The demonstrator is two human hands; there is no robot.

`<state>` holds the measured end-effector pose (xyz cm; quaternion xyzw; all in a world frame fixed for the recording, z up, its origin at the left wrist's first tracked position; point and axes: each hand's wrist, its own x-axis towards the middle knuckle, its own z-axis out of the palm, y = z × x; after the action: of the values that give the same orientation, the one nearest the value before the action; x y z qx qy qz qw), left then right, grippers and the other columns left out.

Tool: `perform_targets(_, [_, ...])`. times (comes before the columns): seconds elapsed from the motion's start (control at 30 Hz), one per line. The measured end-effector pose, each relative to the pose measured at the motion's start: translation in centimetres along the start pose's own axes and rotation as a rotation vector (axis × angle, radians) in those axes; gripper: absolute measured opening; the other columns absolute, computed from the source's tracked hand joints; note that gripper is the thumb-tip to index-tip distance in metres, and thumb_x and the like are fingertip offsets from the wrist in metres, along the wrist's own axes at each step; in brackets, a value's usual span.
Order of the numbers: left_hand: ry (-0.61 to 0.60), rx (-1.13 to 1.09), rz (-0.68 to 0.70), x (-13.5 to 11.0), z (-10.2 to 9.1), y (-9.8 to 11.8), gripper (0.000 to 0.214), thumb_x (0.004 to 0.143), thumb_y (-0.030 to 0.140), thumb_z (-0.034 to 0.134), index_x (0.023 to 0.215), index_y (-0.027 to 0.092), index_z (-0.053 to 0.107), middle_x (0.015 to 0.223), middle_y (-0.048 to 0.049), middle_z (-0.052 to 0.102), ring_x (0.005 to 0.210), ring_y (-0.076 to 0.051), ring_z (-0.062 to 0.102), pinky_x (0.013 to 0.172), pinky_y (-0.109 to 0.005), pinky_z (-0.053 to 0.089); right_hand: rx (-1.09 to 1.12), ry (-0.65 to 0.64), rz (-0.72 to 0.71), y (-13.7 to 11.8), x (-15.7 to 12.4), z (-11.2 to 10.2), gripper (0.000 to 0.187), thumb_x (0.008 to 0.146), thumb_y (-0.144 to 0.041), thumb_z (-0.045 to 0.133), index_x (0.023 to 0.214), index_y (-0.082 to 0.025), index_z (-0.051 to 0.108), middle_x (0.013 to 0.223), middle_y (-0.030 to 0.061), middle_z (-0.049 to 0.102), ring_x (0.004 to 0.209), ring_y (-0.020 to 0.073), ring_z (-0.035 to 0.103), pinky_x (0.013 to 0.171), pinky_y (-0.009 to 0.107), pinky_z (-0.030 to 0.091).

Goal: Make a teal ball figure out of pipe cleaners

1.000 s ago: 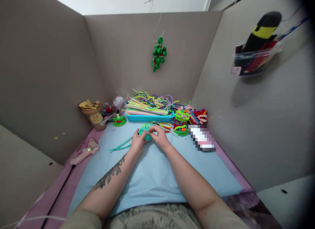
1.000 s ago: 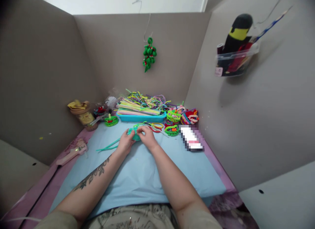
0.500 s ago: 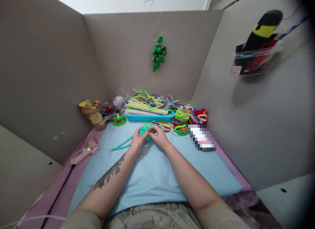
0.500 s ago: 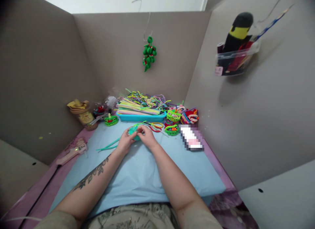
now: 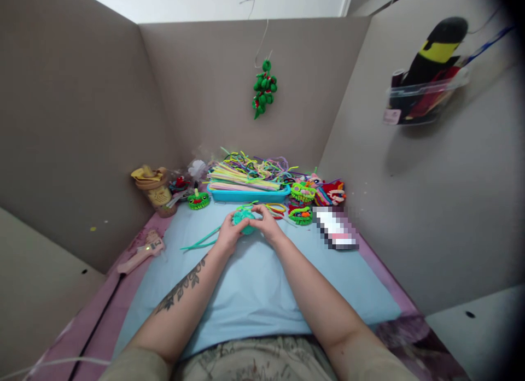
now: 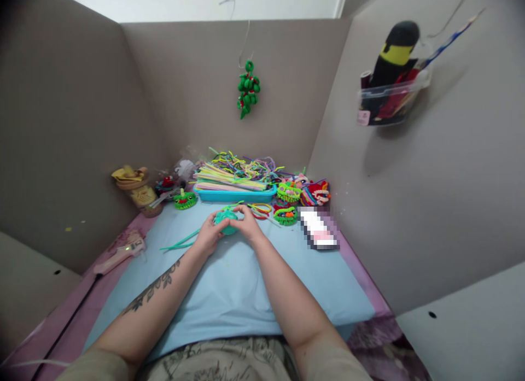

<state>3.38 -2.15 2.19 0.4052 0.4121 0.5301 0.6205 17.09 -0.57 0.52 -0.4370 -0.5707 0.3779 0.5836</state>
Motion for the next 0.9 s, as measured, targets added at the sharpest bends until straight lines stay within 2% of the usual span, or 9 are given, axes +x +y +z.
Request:
perform_targets(0.1, [-0.013,-0.071,-0.015,0.1,0.1,0.1,0.060,0.055,0.033,0.081,0.107,0.018,0.056,0.086,-0.0040,0.066,0.065,-0.012,0.061,0.057,-0.022,0.046,0.111,-0.014,0.021,0.2,0.0,0.4,0.037,0.061,-0.031,0.070,0.094,-0.021,0.054,0.102,0.0041,0.060,0.100,0.0212,0.055,0.081,0.032,0.046])
perform_targets(0.23, [-0.071,-0.097,-0.056,0.2,-0.1,0.1,0.049,0.059,0.033,0.079,0.099,0.013,0.061,0.090,-0.0081,0.067,0.073,-0.014,0.061,0.067,-0.025,0.048,0.177,-0.044,0.052,0.1,-0.1,0.9,0.040,0.063,-0.031,0.068,0.099,-0.021,0.054,0.099,0.0039,0.061,0.089,0.0190,0.058,0.077,0.032,0.048])
perform_targets(0.4, [-0.158,-0.144,-0.084,0.3,-0.4,0.0,0.040,0.061,0.032,0.078,0.093,0.013,0.064,0.091,-0.0075,0.067,0.078,-0.013,0.061,0.074,-0.026,0.047,0.105,-0.004,-0.048,0.4,0.0,0.8,0.039,0.064,-0.031,0.069,0.099,-0.021,0.055,0.100,0.0035,0.059,0.093,0.0185,0.057,0.083,0.032,0.046])
perform_targets(0.57, [-0.064,-0.170,-0.119,0.3,-0.3,0.1,0.041,0.057,0.029,0.081,0.091,0.014,0.064,0.085,-0.0061,0.067,0.071,-0.013,0.061,0.071,-0.027,0.048,0.071,-0.003,-0.047,0.9,0.3,0.7,0.042,0.065,-0.036,0.070,0.100,-0.021,0.054,0.102,0.0043,0.059,0.096,0.0191,0.056,0.086,0.032,0.045])
perform_targets(0.73, [0.000,-0.230,-0.158,0.5,-0.3,0.0,0.040,0.058,0.025,0.080,0.093,0.013,0.064,0.081,-0.0051,0.068,0.069,-0.013,0.062,0.067,-0.026,0.049,0.143,-0.039,0.009,0.9,0.2,1.0,0.048,0.063,-0.043,0.071,0.101,-0.020,0.055,0.101,0.0055,0.060,0.094,0.0195,0.056,0.084,0.033,0.046])
perform_targets(0.9, [0.053,-0.314,-0.126,1.0,-0.3,0.2,0.035,0.059,0.020,0.078,0.090,0.010,0.064,0.079,-0.0062,0.068,0.065,-0.013,0.062,0.063,-0.024,0.051,0.329,-0.071,0.184,-0.2,0.1,0.7,0.046,0.069,-0.054,0.064,0.101,-0.022,0.057,0.109,0.0081,0.060,0.094,0.0214,0.058,0.073,0.032,0.048])
